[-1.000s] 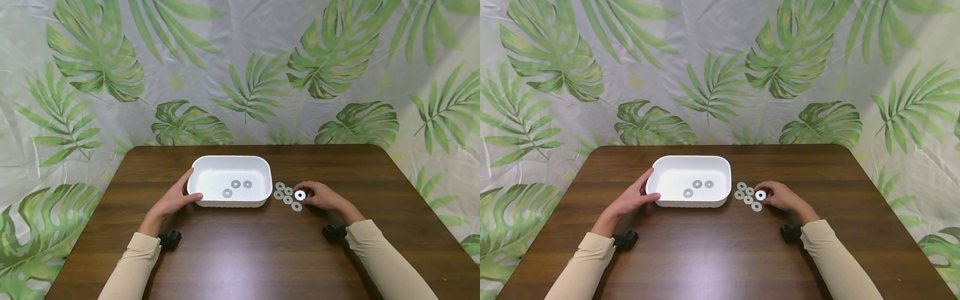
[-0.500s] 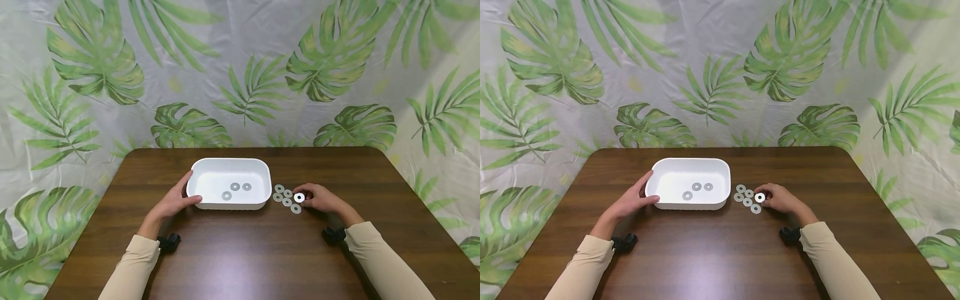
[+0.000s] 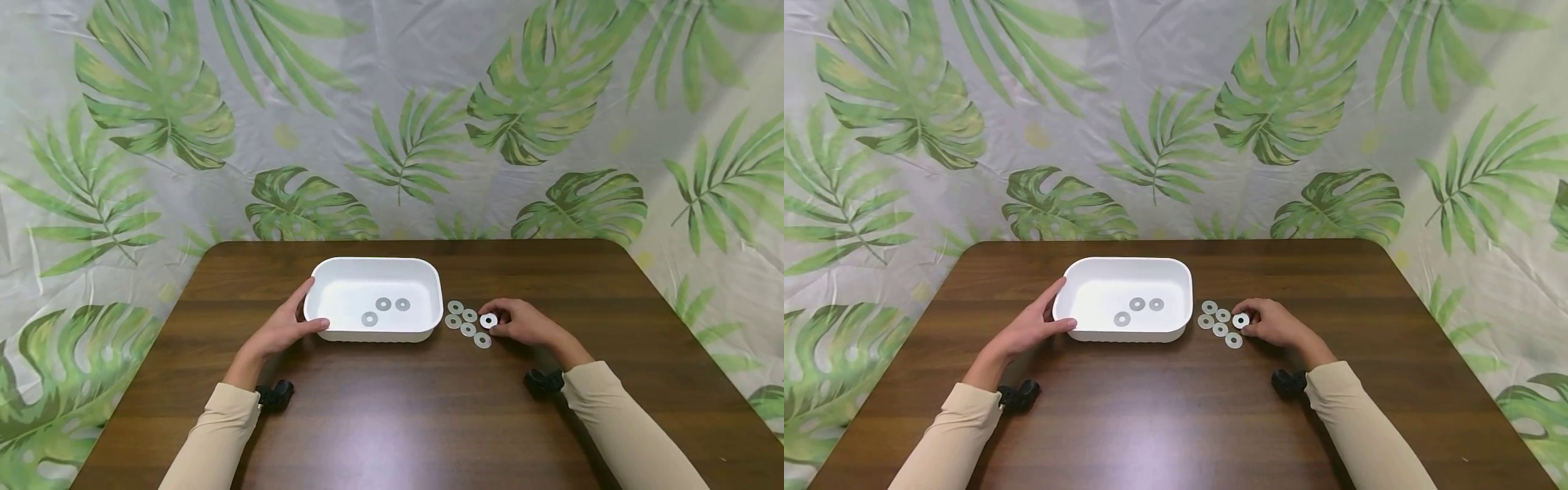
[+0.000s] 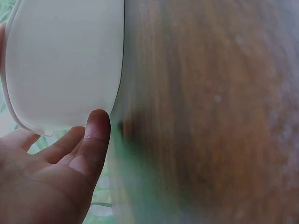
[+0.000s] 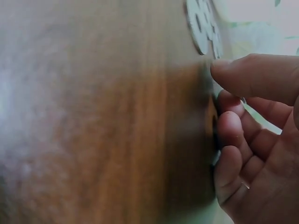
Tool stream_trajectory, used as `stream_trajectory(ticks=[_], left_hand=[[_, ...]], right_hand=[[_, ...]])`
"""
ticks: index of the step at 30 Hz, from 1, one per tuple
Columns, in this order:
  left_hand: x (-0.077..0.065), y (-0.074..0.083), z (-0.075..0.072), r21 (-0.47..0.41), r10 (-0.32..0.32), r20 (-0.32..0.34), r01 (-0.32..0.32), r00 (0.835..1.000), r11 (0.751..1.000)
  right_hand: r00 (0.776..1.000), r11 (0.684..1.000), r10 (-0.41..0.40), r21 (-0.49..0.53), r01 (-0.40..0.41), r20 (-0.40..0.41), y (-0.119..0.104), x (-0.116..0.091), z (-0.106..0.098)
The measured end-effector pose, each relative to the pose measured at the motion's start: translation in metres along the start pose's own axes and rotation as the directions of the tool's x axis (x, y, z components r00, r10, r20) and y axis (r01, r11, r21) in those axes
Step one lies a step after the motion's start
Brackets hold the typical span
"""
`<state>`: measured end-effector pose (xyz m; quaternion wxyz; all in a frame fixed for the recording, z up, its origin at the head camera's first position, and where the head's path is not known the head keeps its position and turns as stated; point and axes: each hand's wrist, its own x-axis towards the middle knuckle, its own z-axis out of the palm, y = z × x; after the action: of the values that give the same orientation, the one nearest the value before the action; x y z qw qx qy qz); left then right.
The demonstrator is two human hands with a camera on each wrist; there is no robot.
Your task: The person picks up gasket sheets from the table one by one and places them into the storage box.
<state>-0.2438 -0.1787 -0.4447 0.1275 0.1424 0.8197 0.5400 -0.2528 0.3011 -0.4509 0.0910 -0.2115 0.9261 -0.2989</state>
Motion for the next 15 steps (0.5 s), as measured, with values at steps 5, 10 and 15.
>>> stream_trajectory(ticks=[5, 10, 15], left_hand=[[0.0002, -0.0005, 0.0003, -0.003, 0.004, 0.0, -0.004, 1.0, 1.0], [0.0001, 0.0004, 0.0004, -0.003, 0.004, 0.001, -0.004, 1.0, 1.0], [-0.0002, 0.0007, -0.0004, 0.004, -0.003, 0.007, 0.003, 1.0, 1.0]], right_hand=[[1.0, 1.0, -0.011, 0.004, 0.011, 0.01, -0.0019, 0.0017, -0.0035], [1.0, 1.0, 0.009, 0.002, -0.01, 0.015, -0.0024, 0.0027, -0.0061], [1.0, 1.0, 0.018, -0.002, -0.018, 0.002, -0.0026, 0.0064, -0.0086]])
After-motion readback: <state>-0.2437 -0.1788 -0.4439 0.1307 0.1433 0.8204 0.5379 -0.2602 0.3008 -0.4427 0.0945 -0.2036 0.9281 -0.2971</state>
